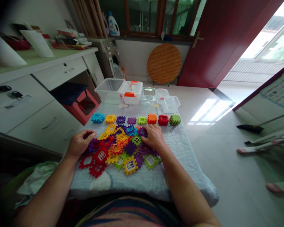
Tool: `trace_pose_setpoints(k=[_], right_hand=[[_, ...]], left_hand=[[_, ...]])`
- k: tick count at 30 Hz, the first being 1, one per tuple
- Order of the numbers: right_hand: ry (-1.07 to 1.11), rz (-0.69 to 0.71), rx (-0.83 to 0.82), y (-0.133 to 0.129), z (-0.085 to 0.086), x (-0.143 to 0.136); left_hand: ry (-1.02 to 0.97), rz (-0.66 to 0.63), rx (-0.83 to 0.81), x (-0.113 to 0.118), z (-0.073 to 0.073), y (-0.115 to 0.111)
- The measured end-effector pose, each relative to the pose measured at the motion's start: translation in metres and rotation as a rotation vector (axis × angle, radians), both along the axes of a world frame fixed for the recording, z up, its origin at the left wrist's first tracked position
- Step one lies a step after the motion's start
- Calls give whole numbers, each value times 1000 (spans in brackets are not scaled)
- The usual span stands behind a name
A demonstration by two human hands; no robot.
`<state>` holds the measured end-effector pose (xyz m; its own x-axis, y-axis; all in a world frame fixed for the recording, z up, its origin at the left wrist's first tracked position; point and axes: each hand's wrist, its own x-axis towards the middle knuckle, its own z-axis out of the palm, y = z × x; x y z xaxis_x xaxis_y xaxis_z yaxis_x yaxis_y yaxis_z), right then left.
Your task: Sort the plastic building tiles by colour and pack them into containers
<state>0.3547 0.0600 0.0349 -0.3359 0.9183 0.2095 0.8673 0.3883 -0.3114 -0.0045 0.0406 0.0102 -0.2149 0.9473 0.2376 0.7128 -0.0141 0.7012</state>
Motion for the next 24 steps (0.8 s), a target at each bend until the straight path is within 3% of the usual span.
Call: trace_pose_setpoints(k=[4,8,14,19,24], right_hand=[[188,9,53,-3,3,6],[383,3,14,-7,5,15],[394,-63,-67,-5,-4,16],[298,-72,24,0,-9,18],[382,-99,77,3,-15,33]], left_hand=[[132,7,142,7,11,-4],[210,-98,269,28,32,-12],[234,-426,268,81,56,-25],[249,-615,227,116,63,-25],[374,-739,154,144,67,-13]])
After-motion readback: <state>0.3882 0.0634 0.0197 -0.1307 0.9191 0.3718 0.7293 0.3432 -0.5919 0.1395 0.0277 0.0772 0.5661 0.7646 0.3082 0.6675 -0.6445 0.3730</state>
